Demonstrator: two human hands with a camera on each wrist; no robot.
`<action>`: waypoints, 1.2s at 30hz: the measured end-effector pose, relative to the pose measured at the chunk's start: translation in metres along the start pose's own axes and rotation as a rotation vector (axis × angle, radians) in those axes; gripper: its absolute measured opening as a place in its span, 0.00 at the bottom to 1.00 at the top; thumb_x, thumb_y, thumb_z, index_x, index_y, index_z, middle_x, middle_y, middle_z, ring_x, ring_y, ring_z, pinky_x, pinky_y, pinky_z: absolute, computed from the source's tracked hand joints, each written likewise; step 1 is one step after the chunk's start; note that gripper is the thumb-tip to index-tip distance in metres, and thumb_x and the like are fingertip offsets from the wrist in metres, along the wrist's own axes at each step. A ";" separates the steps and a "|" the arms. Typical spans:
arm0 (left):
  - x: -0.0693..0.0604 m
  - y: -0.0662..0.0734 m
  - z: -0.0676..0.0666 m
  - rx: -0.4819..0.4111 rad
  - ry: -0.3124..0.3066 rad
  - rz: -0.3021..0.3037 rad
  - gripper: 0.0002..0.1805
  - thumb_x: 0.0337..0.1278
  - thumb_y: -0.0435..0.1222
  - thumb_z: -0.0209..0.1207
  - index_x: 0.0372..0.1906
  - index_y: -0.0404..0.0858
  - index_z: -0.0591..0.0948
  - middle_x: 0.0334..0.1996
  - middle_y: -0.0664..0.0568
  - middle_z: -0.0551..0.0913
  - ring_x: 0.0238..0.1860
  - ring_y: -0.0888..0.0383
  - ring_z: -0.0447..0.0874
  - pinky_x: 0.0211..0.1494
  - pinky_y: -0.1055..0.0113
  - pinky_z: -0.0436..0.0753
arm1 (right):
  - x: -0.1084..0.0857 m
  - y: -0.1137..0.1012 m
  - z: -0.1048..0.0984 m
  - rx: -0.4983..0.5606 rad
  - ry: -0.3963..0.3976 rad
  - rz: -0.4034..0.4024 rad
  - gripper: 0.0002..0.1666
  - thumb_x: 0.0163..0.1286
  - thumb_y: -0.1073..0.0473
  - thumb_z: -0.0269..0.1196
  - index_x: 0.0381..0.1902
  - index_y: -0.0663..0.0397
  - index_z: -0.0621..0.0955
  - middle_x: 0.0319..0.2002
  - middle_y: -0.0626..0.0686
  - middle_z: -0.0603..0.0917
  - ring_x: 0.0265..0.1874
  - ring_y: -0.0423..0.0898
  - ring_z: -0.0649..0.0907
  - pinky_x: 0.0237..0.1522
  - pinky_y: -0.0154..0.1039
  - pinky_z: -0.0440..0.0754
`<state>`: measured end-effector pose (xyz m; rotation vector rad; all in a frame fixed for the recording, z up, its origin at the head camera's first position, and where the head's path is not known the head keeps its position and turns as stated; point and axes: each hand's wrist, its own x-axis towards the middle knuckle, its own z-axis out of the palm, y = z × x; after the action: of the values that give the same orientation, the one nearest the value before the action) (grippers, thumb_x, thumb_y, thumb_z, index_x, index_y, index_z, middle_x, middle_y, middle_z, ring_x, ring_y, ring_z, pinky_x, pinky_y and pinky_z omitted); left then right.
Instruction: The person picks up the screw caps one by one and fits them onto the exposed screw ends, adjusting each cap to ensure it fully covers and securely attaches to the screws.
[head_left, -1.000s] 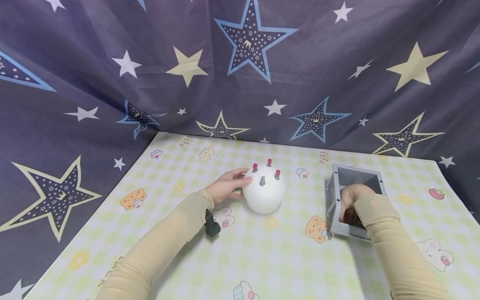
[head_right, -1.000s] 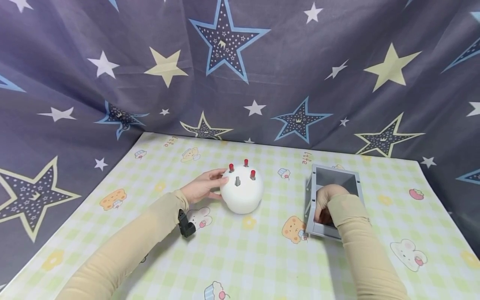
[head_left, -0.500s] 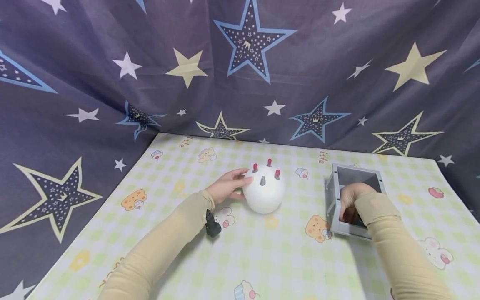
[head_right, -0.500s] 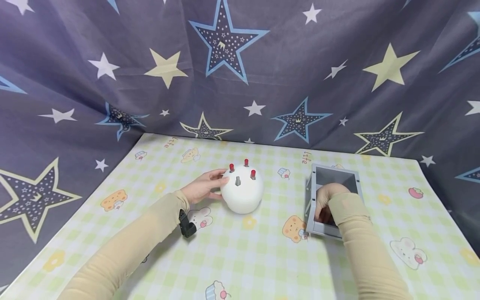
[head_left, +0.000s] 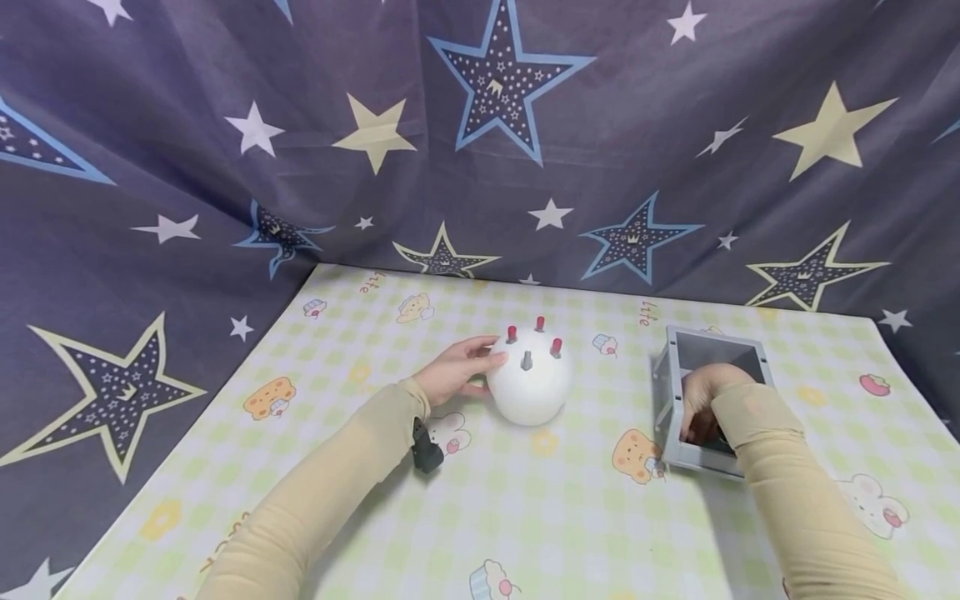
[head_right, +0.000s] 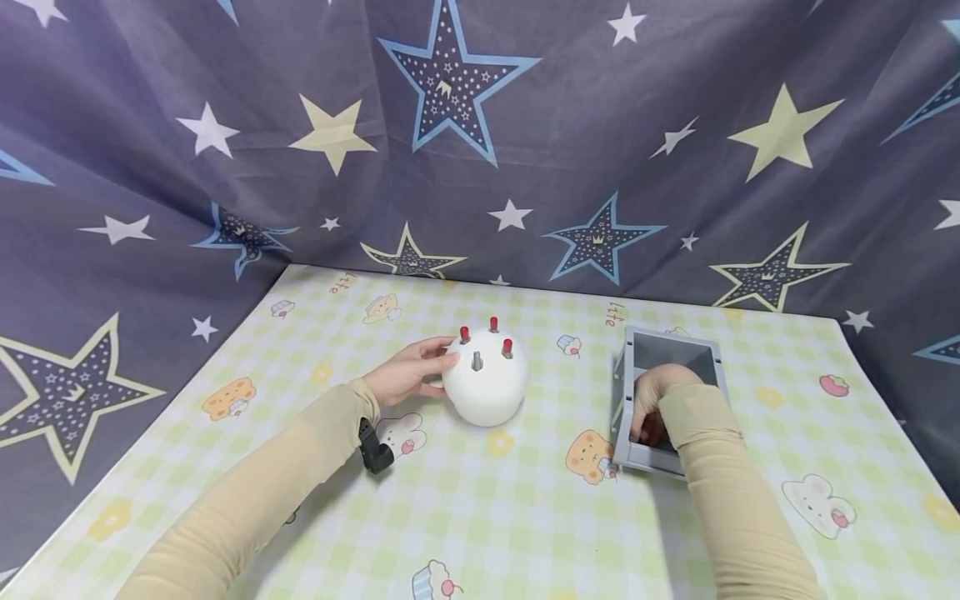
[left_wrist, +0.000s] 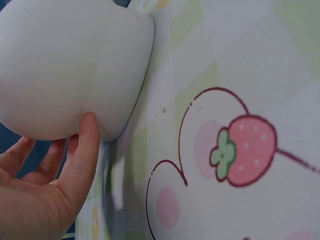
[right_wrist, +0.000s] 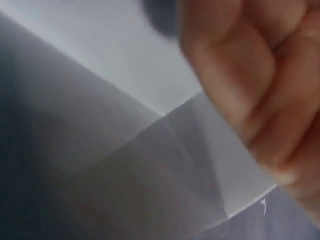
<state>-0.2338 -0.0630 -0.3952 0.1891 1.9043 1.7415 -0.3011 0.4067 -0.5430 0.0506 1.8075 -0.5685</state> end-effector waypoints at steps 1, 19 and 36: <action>0.000 0.000 0.000 0.000 0.000 -0.001 0.34 0.64 0.38 0.55 0.72 0.39 0.58 0.70 0.37 0.56 0.66 0.40 0.65 0.57 0.50 0.82 | -0.034 -0.025 0.017 -0.014 0.036 -0.007 0.06 0.53 0.57 0.71 0.25 0.53 0.85 0.26 0.46 0.85 0.29 0.41 0.80 0.31 0.32 0.78; 0.002 0.000 0.002 0.006 -0.019 0.008 0.34 0.65 0.39 0.54 0.72 0.39 0.57 0.70 0.38 0.56 0.66 0.40 0.65 0.57 0.50 0.81 | -0.188 -0.111 0.070 0.074 0.384 -0.202 0.04 0.54 0.64 0.59 0.30 0.56 0.78 0.28 0.47 0.85 0.33 0.42 0.84 0.32 0.40 0.85; 0.003 -0.003 0.000 0.010 -0.009 -0.001 0.34 0.65 0.38 0.54 0.73 0.38 0.56 0.71 0.38 0.56 0.67 0.40 0.63 0.57 0.51 0.82 | -0.221 -0.113 0.068 0.271 0.730 -0.477 0.17 0.65 0.60 0.62 0.48 0.67 0.80 0.30 0.36 0.84 0.32 0.30 0.81 0.39 0.29 0.84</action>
<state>-0.2355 -0.0620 -0.3985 0.1996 1.9069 1.7277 -0.2058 0.3352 -0.3149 0.0097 2.4536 -1.2546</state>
